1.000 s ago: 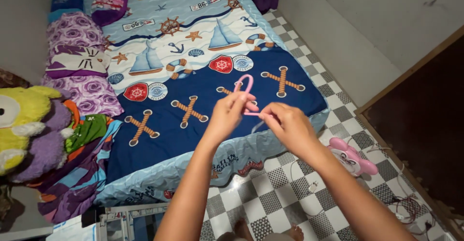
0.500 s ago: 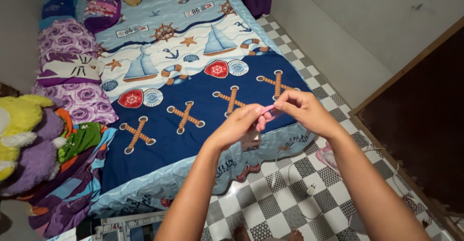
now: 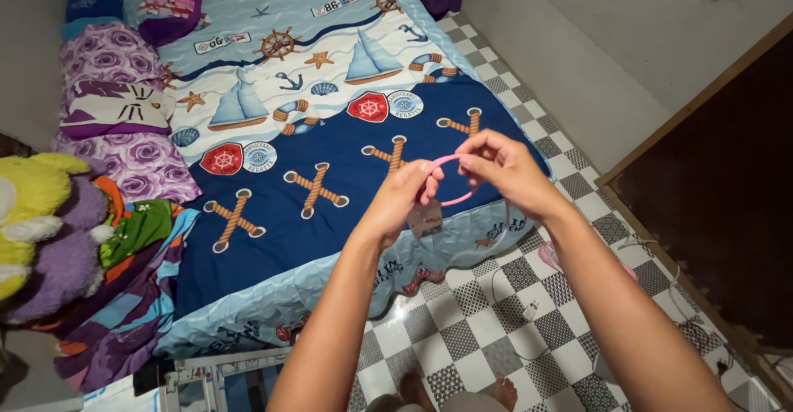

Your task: The recorder is untangling, winding, and organizing phone charger cables and power adapters in a bedroom.

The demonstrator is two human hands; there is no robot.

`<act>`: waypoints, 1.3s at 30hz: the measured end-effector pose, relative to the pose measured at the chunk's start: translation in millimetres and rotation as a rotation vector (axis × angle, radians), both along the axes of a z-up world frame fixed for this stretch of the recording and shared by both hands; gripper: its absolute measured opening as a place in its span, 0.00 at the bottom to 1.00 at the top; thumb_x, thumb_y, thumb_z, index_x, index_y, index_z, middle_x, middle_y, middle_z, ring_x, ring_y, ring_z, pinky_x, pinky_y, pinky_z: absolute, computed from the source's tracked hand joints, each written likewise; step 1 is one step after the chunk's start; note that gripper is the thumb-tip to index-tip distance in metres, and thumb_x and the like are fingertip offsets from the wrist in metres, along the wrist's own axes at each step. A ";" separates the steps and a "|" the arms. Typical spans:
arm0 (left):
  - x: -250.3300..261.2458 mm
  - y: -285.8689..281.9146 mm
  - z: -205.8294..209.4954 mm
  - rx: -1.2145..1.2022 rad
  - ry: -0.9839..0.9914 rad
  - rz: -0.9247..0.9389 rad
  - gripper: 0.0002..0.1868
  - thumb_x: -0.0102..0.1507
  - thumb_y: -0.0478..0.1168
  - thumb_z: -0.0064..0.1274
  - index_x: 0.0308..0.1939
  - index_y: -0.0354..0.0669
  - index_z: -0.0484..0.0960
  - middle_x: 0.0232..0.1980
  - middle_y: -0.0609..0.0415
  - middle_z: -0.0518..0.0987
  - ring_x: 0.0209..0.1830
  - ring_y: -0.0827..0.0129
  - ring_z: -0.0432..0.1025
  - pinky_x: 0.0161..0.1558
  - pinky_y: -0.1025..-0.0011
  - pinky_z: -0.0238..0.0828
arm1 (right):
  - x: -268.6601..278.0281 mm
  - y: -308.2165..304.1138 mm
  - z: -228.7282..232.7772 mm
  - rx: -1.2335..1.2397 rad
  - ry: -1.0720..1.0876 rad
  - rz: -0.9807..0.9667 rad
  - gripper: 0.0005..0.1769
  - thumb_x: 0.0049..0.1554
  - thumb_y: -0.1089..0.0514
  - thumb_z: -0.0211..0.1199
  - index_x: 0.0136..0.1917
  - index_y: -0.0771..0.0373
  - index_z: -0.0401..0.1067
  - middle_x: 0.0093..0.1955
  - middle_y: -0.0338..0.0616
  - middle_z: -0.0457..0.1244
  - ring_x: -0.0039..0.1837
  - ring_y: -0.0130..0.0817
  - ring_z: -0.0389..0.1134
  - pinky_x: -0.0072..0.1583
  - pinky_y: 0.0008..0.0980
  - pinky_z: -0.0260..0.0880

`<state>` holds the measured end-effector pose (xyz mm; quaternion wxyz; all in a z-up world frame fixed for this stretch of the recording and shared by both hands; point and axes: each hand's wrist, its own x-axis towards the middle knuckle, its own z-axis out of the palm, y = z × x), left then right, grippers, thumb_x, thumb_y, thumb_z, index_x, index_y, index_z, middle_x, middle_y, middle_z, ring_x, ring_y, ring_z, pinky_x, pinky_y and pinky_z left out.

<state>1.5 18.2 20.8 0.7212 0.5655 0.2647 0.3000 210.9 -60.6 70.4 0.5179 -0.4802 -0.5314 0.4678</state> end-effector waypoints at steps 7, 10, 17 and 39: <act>3.8 -6.8 1.1 -0.020 -0.102 0.003 0.15 0.74 0.46 0.41 0.44 0.42 0.79 0.32 0.63 0.74 0.31 0.80 0.65 0.37 0.80 0.63 | -1.1 0.7 -6.2 0.029 0.020 -0.044 0.09 0.63 0.58 0.62 0.55 0.64 0.72 0.46 0.39 0.67 0.46 0.23 0.67 0.48 0.25 0.70; 4.7 -14.1 7.1 -0.042 -0.096 0.022 0.15 0.74 0.46 0.42 0.44 0.40 0.78 0.31 0.62 0.72 0.29 0.79 0.64 0.35 0.79 0.62 | -4.3 -4.6 -1.1 0.045 0.004 -0.056 0.09 0.63 0.58 0.63 0.55 0.64 0.72 0.46 0.38 0.67 0.45 0.23 0.66 0.48 0.24 0.69; 12.0 -26.9 5.2 -0.204 -0.229 -0.002 0.15 0.75 0.45 0.40 0.45 0.36 0.75 0.28 0.59 0.70 0.28 0.74 0.67 0.43 0.72 0.74 | -1.1 -9.3 -4.3 0.022 -0.033 -0.113 0.11 0.64 0.58 0.61 0.57 0.63 0.76 0.47 0.36 0.68 0.46 0.21 0.65 0.49 0.22 0.67; 14.6 -34.4 37.2 -0.230 -0.391 -0.167 0.15 0.76 0.45 0.37 0.46 0.38 0.73 0.30 0.59 0.70 0.33 0.71 0.70 0.56 0.69 0.73 | 9.0 -12.4 74.5 -0.013 -0.108 0.102 0.07 0.59 0.59 0.64 0.50 0.64 0.72 0.48 0.37 0.68 0.49 0.24 0.72 0.45 0.30 0.78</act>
